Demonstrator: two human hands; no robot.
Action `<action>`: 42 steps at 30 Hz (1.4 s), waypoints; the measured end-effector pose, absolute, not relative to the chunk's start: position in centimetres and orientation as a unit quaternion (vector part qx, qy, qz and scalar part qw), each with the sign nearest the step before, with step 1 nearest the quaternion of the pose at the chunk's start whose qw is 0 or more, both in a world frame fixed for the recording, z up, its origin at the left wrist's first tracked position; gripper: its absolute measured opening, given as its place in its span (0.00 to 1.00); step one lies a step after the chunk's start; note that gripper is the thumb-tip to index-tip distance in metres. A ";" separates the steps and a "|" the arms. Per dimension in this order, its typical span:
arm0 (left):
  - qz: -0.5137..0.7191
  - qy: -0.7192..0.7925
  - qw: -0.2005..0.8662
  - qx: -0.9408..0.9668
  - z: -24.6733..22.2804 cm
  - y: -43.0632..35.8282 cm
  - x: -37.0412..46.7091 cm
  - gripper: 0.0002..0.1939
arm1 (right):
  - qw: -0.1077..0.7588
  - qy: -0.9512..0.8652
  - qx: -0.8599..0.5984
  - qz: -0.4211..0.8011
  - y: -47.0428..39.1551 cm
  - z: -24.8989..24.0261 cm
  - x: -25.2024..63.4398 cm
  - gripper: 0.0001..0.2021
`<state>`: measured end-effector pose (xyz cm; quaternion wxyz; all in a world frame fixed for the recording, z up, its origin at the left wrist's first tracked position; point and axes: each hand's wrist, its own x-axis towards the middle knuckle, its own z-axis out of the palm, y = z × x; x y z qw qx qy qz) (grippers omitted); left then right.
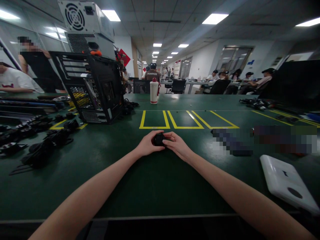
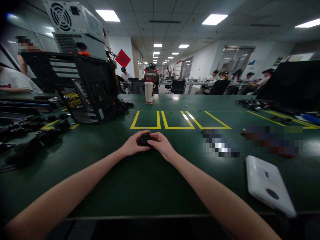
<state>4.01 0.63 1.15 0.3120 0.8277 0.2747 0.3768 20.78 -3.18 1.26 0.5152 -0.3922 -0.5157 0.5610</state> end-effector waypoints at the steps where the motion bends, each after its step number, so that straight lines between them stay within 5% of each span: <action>1: 0.377 0.276 0.307 0.829 1.1 0.6 4.0 0.33 | 0.520 -0.513 -0.399 0.554 -3.2 1.3 20.7 0.11; 15: 0.388 0.283 0.292 0.827 0.9 0.8 4.1 0.32 | 0.519 -0.599 -0.392 0.467 -3.2 1.1 20.7 0.12; 24: 0.388 0.283 0.288 0.828 0.8 1.0 4.1 0.32 | 0.510 -0.674 -0.433 0.312 -2.9 0.6 20.3 0.10; 33: 0.375 0.281 0.297 0.832 0.9 1.0 4.0 0.31 | 0.413 -0.785 -0.456 0.069 -4.6 1.9 20.1 0.10; 42: 0.366 0.299 0.285 0.834 1.2 0.6 4.0 0.32 | 0.383 -0.796 -0.468 0.000 -4.6 1.9 19.6 0.11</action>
